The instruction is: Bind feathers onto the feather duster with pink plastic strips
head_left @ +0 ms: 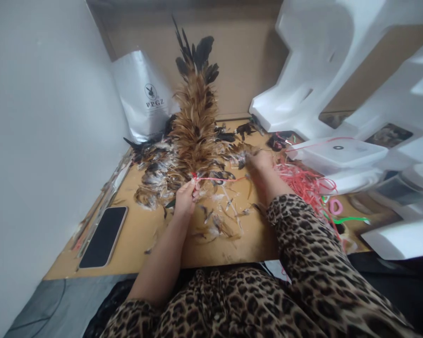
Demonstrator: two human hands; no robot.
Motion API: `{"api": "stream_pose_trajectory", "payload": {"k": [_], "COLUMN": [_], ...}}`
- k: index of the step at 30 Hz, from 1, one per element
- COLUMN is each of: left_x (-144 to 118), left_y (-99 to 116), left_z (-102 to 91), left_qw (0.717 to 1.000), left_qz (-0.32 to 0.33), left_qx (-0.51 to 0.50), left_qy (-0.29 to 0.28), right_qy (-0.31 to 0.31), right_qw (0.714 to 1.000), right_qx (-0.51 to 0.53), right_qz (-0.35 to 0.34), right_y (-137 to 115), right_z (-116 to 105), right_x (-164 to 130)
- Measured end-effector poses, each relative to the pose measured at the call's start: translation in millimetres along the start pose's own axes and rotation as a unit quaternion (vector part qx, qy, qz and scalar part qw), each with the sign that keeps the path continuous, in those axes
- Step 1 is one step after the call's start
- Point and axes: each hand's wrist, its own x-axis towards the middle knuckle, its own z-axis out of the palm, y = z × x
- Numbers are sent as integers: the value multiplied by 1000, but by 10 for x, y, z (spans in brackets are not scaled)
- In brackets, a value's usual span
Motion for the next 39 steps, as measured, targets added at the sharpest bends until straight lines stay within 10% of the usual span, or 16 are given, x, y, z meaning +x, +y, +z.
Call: {"api": "stream_pose_trajectory", "payload": {"k": [6, 12, 19, 22, 39], "left_x": [-1, 10, 14, 16, 33], "left_y": [4, -4, -42, -39, -146], "left_z": [5, 2, -14, -10, -47], "left_qw": [1000, 1000, 1000, 1000, 986], "left_qz": [1, 3, -2, 5, 69], "left_qx": [11, -4, -1, 1, 87], "left_qy": [-1, 16, 14, 18, 125], "right_qy": [40, 59, -147, -178, -274], "right_qw": [998, 973, 763, 721, 833], "right_qx": [-32, 221, 630, 670, 470], "right_qz": [30, 22, 4, 6, -102], "right_y": [-17, 85, 35, -94, -1043], "right_z": [64, -85, -173, -207, 199], "right_x": [38, -85, -336, -518, -1659]}}
